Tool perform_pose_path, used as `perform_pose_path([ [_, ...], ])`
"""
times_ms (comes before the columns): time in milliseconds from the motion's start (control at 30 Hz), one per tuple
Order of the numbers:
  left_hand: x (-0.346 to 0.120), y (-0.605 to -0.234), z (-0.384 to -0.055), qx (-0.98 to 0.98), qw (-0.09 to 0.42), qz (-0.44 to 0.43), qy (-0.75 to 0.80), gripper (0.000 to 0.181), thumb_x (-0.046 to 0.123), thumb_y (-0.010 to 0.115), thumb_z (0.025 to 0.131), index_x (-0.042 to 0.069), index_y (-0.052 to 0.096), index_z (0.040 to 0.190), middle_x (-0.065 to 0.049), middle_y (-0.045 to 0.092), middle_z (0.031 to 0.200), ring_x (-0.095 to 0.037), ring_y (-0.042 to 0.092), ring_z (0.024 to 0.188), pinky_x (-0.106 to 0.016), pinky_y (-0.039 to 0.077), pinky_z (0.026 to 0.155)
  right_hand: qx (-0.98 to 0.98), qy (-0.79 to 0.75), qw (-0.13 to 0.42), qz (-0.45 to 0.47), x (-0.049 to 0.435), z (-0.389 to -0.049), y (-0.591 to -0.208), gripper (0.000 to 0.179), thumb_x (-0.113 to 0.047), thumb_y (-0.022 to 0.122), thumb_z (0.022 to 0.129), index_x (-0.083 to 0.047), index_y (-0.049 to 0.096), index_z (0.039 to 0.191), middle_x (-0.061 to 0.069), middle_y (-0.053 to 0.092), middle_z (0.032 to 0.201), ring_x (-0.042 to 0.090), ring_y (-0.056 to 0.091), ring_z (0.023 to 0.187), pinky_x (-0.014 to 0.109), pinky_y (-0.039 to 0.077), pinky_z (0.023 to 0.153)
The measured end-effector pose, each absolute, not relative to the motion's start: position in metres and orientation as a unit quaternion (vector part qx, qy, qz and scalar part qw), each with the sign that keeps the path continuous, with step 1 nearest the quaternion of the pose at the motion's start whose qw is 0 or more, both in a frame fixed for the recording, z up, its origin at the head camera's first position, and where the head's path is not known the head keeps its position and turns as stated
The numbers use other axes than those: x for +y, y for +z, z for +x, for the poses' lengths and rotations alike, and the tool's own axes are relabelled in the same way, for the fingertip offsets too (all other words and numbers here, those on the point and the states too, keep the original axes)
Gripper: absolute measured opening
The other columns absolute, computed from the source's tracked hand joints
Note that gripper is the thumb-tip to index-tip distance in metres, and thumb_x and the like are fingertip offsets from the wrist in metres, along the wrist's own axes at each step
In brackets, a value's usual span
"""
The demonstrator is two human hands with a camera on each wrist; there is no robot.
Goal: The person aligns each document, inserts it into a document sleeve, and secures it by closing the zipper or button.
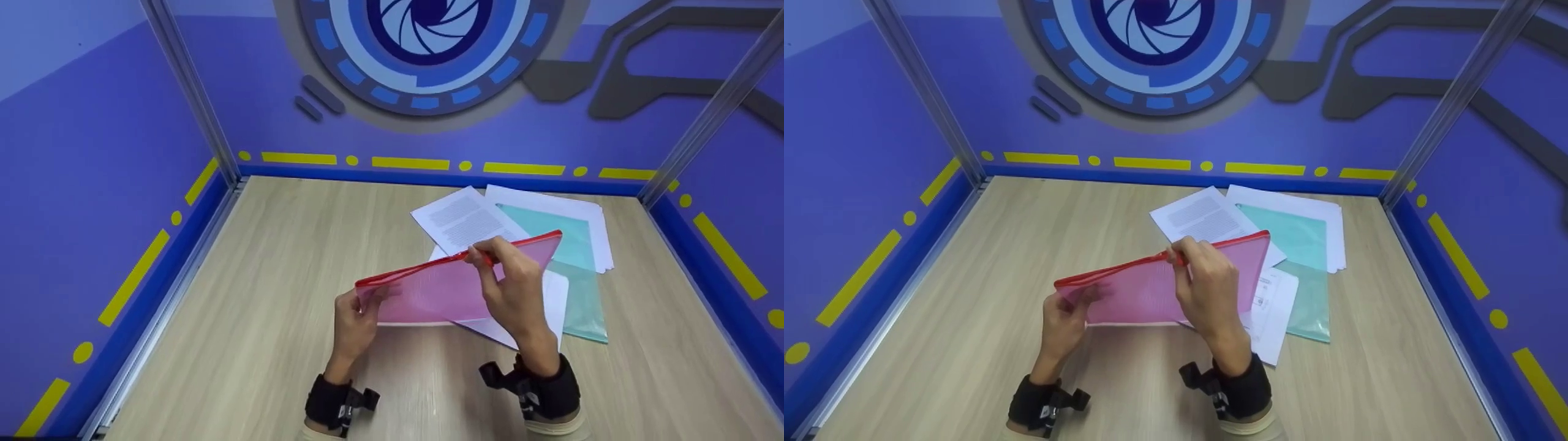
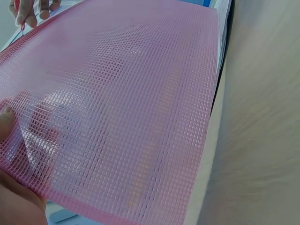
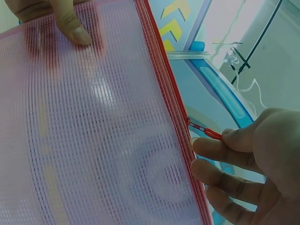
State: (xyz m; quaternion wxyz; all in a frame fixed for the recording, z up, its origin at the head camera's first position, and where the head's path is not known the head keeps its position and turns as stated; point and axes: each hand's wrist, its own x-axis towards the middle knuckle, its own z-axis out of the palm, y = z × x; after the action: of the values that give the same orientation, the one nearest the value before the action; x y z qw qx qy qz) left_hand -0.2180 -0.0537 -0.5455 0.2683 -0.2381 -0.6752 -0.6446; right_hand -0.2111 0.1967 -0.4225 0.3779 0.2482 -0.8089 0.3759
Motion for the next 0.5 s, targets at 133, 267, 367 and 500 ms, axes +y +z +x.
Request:
perform_pose_path([
  [133, -0.0547, -0.5451, -0.2187, -0.668, 0.26, -0.241, -0.654, 0.022, -0.003, 0.065, 0.102, 0.007, 0.079, 0.117, -0.003, 0.081, 0.1, -0.027, 0.079, 0.095, -0.032, 0.061, 0.083, -0.808, 0.382, 0.383, 0.234, 0.1998, -0.2115, -0.4225, 0.007, 0.001, 0.075, 0.096, -0.003, 0.07, 0.097, 0.004, 0.074, 0.085, 0.019, 0.07, 0.074, 0.013, 0.05, 0.078],
  [267, -0.0551, -0.5465, -0.2194, -0.668, 0.257, -0.245, -0.655, 0.022, -0.003, 0.065, 0.102, 0.006, 0.078, 0.117, -0.004, 0.081, 0.101, -0.027, 0.079, 0.095, -0.034, 0.062, 0.085, -0.805, 0.388, 0.384, 0.233, 0.1991, -0.2117, -0.4237, 0.006, 0.0, 0.075, 0.096, -0.003, 0.07, 0.095, 0.002, 0.074, 0.084, 0.018, 0.07, 0.073, 0.014, 0.05, 0.076],
  [367, -0.0554, -0.5467, -0.2195, -0.67, 0.257, -0.245, -0.652, 0.021, -0.002, 0.065, 0.102, 0.006, 0.078, 0.117, -0.004, 0.081, 0.102, -0.027, 0.079, 0.095, -0.034, 0.061, 0.085, -0.801, 0.393, 0.385, 0.238, 0.1985, -0.212, -0.4238, 0.008, 0.002, 0.075, 0.095, -0.003, 0.07, 0.094, 0.002, 0.074, 0.084, 0.018, 0.07, 0.073, 0.015, 0.05, 0.076],
  [500, -0.056, -0.5461, -0.2191, -0.671, 0.256, -0.243, -0.652, 0.022, -0.002, 0.067, 0.101, 0.007, 0.079, 0.118, -0.002, 0.081, 0.103, -0.026, 0.079, 0.095, -0.035, 0.061, 0.086, -0.801, 0.393, 0.38, 0.245, 0.1996, -0.2125, -0.4235, 0.009, 0.004, 0.076, 0.094, -0.003, 0.07, 0.095, 0.003, 0.075, 0.085, 0.018, 0.07, 0.074, 0.014, 0.051, 0.078],
])
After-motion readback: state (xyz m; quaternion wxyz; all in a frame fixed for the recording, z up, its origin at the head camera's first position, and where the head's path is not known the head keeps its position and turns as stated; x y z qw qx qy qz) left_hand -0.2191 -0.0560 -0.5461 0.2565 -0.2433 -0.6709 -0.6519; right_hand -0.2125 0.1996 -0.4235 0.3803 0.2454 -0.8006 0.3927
